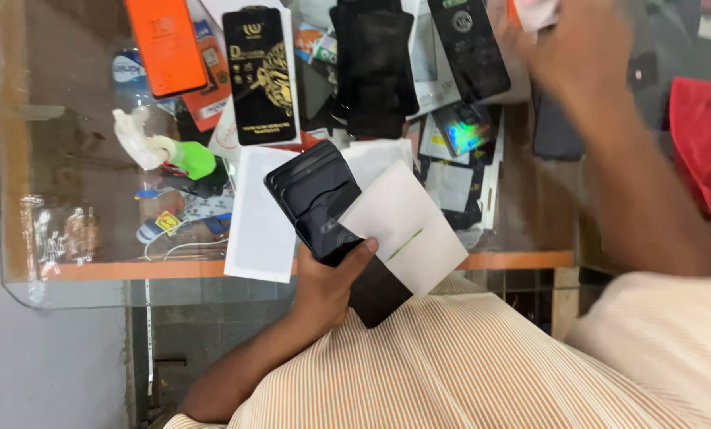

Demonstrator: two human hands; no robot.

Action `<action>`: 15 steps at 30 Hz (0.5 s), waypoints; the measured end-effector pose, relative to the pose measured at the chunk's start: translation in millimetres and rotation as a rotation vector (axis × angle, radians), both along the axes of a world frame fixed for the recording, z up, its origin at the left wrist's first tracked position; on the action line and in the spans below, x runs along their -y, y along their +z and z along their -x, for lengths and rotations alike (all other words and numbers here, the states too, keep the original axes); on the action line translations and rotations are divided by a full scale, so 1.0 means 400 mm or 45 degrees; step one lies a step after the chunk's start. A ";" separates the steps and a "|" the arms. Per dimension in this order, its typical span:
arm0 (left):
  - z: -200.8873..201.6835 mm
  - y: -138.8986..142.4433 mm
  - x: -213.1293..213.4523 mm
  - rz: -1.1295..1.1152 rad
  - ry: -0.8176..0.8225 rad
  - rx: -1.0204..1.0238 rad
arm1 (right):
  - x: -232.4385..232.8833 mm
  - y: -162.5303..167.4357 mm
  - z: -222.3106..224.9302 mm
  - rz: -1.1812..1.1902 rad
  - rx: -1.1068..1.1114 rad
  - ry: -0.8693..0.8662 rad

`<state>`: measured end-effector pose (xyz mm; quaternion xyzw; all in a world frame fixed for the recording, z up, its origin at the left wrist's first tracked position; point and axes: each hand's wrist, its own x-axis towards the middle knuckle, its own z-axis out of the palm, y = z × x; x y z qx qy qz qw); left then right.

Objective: The person sorts through a pile of black tempered glass screen protectors on a glass table, peeling backing liners and stacking the protectors, then walks to a cluttered workbench, picks up a smartphone and plugs a charging cable into it.

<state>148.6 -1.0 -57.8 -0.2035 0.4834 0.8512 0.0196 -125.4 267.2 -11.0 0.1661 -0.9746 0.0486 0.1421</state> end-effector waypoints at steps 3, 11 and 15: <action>0.035 -0.003 -0.001 -0.071 -0.014 -0.012 | 0.047 0.031 -0.186 0.696 0.957 0.236; 0.082 0.033 -0.021 -0.130 -0.245 -0.243 | -0.014 0.062 -0.213 0.851 1.308 0.915; 0.087 0.054 -0.026 -0.497 -0.257 -0.113 | -0.035 0.081 -0.012 0.413 1.463 0.486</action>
